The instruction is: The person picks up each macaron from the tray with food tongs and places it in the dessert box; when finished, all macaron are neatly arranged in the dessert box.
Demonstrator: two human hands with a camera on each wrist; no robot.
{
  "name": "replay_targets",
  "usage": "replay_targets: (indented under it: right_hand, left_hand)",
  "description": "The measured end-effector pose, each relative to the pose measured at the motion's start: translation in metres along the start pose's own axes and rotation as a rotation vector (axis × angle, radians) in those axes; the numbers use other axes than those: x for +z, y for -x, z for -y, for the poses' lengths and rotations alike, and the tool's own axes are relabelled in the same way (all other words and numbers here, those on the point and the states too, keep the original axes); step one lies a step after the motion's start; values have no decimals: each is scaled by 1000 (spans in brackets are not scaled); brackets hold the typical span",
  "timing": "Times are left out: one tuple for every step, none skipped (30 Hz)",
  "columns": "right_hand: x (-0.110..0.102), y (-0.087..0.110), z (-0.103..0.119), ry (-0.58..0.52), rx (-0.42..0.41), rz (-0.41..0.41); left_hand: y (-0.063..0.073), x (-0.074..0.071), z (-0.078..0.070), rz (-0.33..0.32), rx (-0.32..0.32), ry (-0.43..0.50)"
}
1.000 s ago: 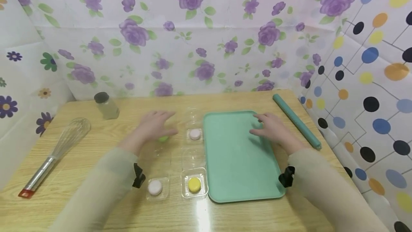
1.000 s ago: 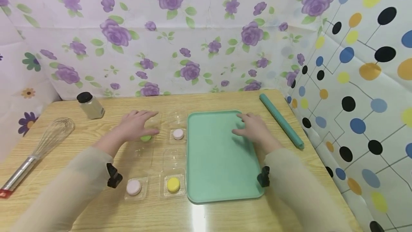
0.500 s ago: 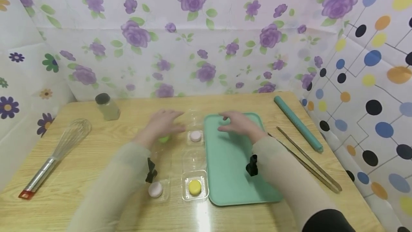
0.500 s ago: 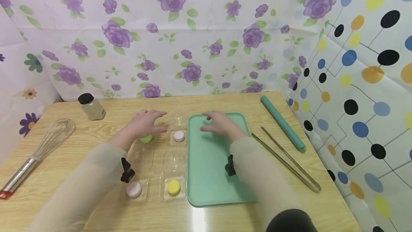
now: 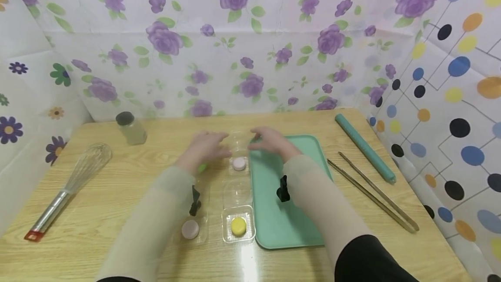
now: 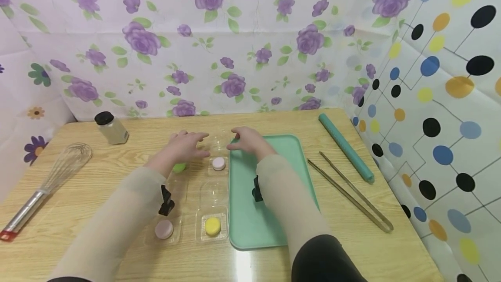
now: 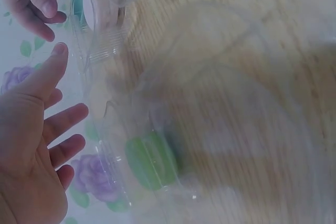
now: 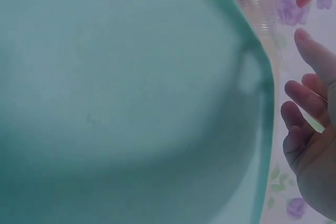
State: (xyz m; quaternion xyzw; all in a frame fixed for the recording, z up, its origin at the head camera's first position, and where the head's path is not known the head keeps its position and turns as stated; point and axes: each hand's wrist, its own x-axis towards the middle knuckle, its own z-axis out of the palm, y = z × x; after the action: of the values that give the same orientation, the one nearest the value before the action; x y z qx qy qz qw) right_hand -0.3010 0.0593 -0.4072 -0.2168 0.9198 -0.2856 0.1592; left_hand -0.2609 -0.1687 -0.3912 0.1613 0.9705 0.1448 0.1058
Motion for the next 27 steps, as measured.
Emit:
replay_targets:
  right_hand:
    - [0,-2,0,-2,3,0]
    - [1,-3,-1,-1,10,1]
    - [1,-3,-1,-1,15,3]
    - [1,-4,-1,-4,18,6]
    - [1,-4,-1,-5,21,11]
    - [1,-4,-1,-6,18,16]
    - [1,-4,-1,-9,18,24]
    - [1,-4,-1,-10,19,33]
    - [1,-4,-1,-8,18,41]
    - [1,-4,-1,-5,15,50]
    - [2,-5,-1,-2,15,59]
    - [2,-5,-1,2,11,64]
    - [3,-5,-1,2,10,67]
    - [3,-5,-1,-1,8,67]
    - [3,-5,-1,-5,7,65]
    - [4,-5,-1,-16,4,61]
    - [4,-5,-2,-31,2,54]
    - [4,-5,-2,-52,3,44]
    - [4,-5,-2,-80,5,33]
    - [4,-4,-2,-111,6,22]
    - [4,-5,-3,-136,7,8]
    - [5,-5,-3,-168,5,-6]
    - [5,-5,-4,-202,5,-19]
    - [4,-5,-3,-232,6,-30]
    - [4,-5,-3,-252,-2,-42]
    - [4,-4,-2,-271,-6,-53]
    - [3,-4,-1,-293,-10,-61]
  left_hand:
    - [-1,0,0,1,-3,1]
    - [-1,1,0,2,-4,-1]
    - [-1,1,-1,3,-5,-5]
    - [-2,1,-1,4,-3,-10]
    - [-2,2,-1,3,-6,-12]
    - [-2,2,-1,5,-8,-12]
    - [-2,2,-2,7,-11,-15]
    - [-2,3,-2,10,-13,-15]
    - [-2,3,-3,12,-15,-14]
    - [-2,4,-3,14,-18,-11]
    - [-2,4,-4,17,-20,-11]
    - [-2,4,-4,20,-20,-13]
    - [-1,4,-4,21,-20,-17]
    - [-1,4,-5,20,-20,-16]
    - [-1,4,-5,17,-21,-14]
    - [0,4,-5,15,-23,-5]
    - [0,3,-5,12,-24,1]
    - [1,3,-4,6,-27,13]
    - [1,3,-4,-2,-31,28]
    - [1,2,-4,-11,-36,45]
    - [2,1,-3,-22,-36,58]
    - [2,1,-3,-34,-37,68]
    - [1,0,-2,-49,-32,70]
    - [1,0,-2,-64,-31,70]
    - [1,-1,-1,-76,-26,70]
    - [0,-1,0,-89,-19,65]
    - [0,-2,0,-102,-12,61]
